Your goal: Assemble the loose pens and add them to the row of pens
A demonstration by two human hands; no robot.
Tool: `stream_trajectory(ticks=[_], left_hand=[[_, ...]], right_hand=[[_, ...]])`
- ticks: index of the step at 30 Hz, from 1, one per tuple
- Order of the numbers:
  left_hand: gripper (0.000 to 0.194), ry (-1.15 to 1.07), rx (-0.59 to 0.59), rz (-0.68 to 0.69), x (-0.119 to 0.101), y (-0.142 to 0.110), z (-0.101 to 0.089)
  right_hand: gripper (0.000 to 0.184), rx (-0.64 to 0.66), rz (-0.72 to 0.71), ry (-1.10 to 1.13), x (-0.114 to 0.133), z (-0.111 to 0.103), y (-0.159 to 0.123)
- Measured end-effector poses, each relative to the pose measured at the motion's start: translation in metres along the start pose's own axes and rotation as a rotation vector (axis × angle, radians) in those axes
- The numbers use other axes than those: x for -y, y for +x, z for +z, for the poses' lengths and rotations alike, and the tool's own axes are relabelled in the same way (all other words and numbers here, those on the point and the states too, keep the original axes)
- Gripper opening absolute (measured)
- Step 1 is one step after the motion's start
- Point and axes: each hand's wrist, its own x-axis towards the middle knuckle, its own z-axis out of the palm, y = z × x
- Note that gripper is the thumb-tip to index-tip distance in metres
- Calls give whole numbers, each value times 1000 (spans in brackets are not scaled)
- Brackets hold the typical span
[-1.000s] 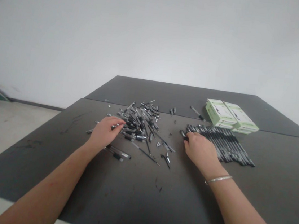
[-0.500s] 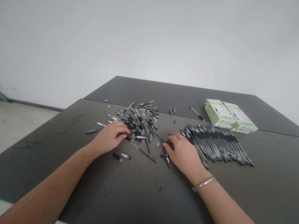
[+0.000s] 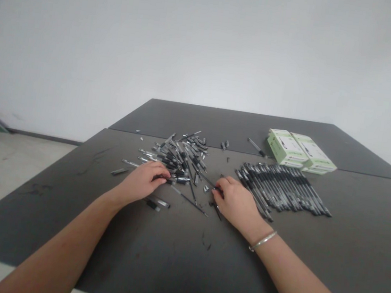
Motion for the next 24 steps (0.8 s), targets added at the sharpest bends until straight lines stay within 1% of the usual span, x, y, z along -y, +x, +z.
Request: stream_trajectory(ticks=[4, 7, 9, 12, 16, 20, 24], left_hand=[[17, 7, 10, -9, -2, 0, 0], [17, 17, 16, -15, -2, -1, 0], [15, 20, 15, -15, -3, -1, 0], [12, 24, 7, -16, -4, -2, 0], [12, 23, 2, -20, -7, -2, 0], [13, 10, -6, -17, -9, -3, 0], [15, -15, -24, -4, -8, -3, 3]], right_hand=[[23, -50, 6, 44, 1, -1, 1], [24, -81, -11, 86, 8, -4, 3], [23, -48, -42, 99, 16, -7, 5], [23, 54, -73, 68, 31, -9, 8], [22, 168, -64, -21, 49, -9, 14], [21, 197, -34, -114, 59, -8, 22], [23, 197, 6, -149, 64, -5, 29]])
